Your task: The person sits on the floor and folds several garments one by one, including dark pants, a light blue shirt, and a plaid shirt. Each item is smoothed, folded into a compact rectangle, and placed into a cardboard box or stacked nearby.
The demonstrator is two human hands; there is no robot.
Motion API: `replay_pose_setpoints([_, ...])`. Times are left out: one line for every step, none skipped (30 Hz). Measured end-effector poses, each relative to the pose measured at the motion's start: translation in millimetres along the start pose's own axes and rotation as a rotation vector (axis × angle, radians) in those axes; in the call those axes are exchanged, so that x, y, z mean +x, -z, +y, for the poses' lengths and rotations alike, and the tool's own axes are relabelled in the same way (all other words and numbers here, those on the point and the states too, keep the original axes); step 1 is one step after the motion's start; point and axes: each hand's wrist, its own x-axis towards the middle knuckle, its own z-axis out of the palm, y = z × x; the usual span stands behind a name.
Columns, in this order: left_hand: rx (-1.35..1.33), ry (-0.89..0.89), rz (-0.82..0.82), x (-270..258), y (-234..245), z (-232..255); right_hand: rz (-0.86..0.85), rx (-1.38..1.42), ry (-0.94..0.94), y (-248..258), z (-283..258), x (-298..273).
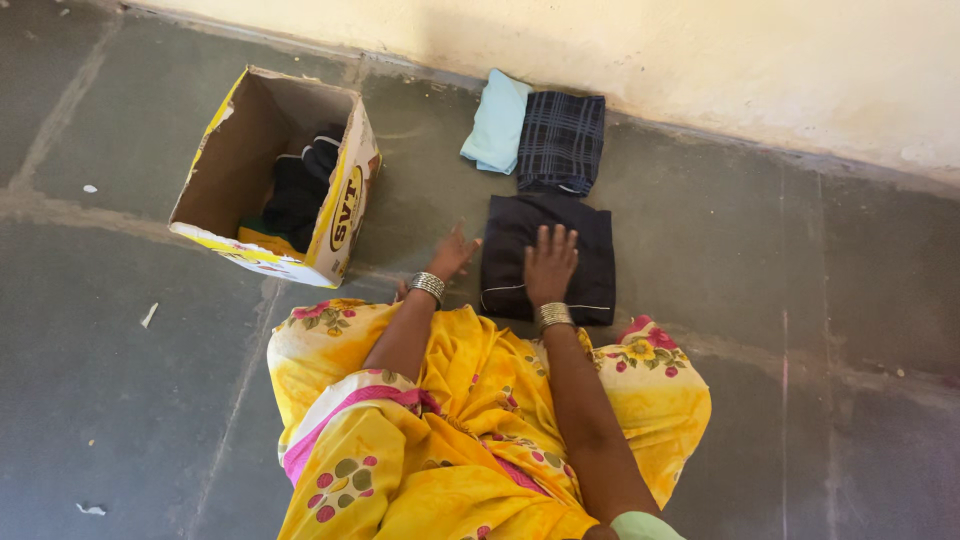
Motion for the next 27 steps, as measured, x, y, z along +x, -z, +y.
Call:
replay_pose_setpoints([0.072,-0.011,0.005,-0.6,-1.3,-0.4,-0.01,-0.014,0.071,-4.1,-8.9,-5.3])
replay_pose_setpoints([0.144,-0.022,0.011,-1.3,-2.7,-0.9,-0.019,-0.029,0.142,-7.6,-14.6,-8.5])
replay_pose_setpoints([0.214,-0.032,0.016,-1.9,-4.5,-1.6,-0.148,-0.066,0.138,-10.0,-17.9,-9.9])
replay_pose_setpoints([0.24,-0.041,0.03,-2.6,-6.4,-2.4,-0.276,-0.103,0.134,-12.1,-20.3,-10.5])
replay_pose_setpoints([0.269,-0.05,0.043,-3.8,-7.4,-3.8,-0.403,-0.138,0.125,-13.7,-22.4,-12.0])
replay_pose_setpoints([0.298,-0.059,0.055,-5.2,-8.3,-5.1,-0.42,-0.145,0.126,-14.4,-23.2,-13.1])
replay_pose_setpoints([0.306,-0.012,0.02,-6.1,-6.7,-5.8,-0.434,-0.15,0.121,-15.0,-25.3,-13.9])
replay_pose_setpoints([0.318,0.023,-0.002,-7.6,-4.4,-7.1,-0.448,-0.154,0.117,-15.0,-27.0,-14.8])
replay_pose_setpoints([0.321,0.035,-0.01,-8.3,-8.0,-7.7,-0.446,-0.149,0.119,-12.8,-22.6,-12.7])
replay_pose_setpoints([0.323,0.024,-0.01,-9.3,-11.7,-8.4,-0.443,-0.145,0.12,-10.8,-19.4,-12.2])
replay_pose_setpoints([0.338,0.01,-0.009,-8.2,-11.9,-7.1,-0.436,-0.135,0.117,-10.0,-19.4,-9.6])
replay_pose_setpoints([0.345,-0.011,-0.009,-7.1,-12.9,-5.5,-0.422,-0.132,0.139,-8.5,-17.4,-5.7])
replay_pose_setpoints([0.353,-0.029,-0.009,-10.7,-13.6,-8.3,-0.415,-0.123,0.154,-7.5,-17.6,-10.6])
replay_pose_setpoints([0.364,-0.047,-0.008,-14.0,-14.2,-10.6,-0.408,-0.113,0.169,-6.8,-18.3,-15.2])
replay_pose_setpoints([0.372,-0.072,-0.01,-14.1,-12.5,-10.1,-0.426,-0.077,0.194,-6.9,-21.1,-16.5])
replay_pose_setpoints([0.383,-0.106,0.008,-13.9,-10.0,-9.3,-0.444,-0.04,0.219,-7.0,-24.8,-17.6])
replay_pose_setpoints([0.392,-0.148,0.037,-12.4,-9.4,-6.8,-0.461,-0.01,0.251,-5.5,-24.5,-15.4])
replay_pose_setpoints([0.402,-0.185,0.07,-11.7,-7.1,-5.0,-0.466,0.055,0.274,-5.6,-28.0,-15.0])
replay_pose_setpoints([0.395,-0.164,0.129,-11.1,-4.5,-4.4,-0.473,0.117,0.297,-7.4,-34.8,-16.2])
replay_pose_setpoints([0.392,-0.141,0.19,-10.4,-2.8,-4.1,-0.479,0.18,0.32,-9.1,-40.5,-16.4])
replay_pose_setpoints([0.386,-0.086,0.249,-10.3,0.6,-4.2,-0.437,0.282,0.332,-10.4,-44.9,-16.6])
replay_pose_setpoints([0.339,-0.024,0.267,-10.7,2.6,-4.5,-0.394,0.384,0.343,-10.9,-48.3,-16.5])
replay_pose_setpoints([0.294,0.039,0.285,-12.3,6.4,-5.9,-0.35,0.489,0.352,-11.1,-51.9,-17.6])
replay_pose_setpoints([0.25,0.102,0.302,-13.7,8.7,-6.6,-0.315,0.44,0.365,-10.7,-52.3,-18.8])
replay_pose_setpoints([0.265,0.085,0.298,-16.0,11.2,-7.8,-0.279,0.395,0.373,-10.7,-53.4,-21.5])
replay_pose_setpoints([0.281,0.068,0.293,-18.3,13.3,-8.8,-0.244,0.351,0.381,-10.0,-53.8,-23.6])
replay_pose_setpoints([0.291,0.047,0.289,-17.3,13.1,-7.1,-0.209,0.318,0.377,-7.4,-50.5,-23.7])
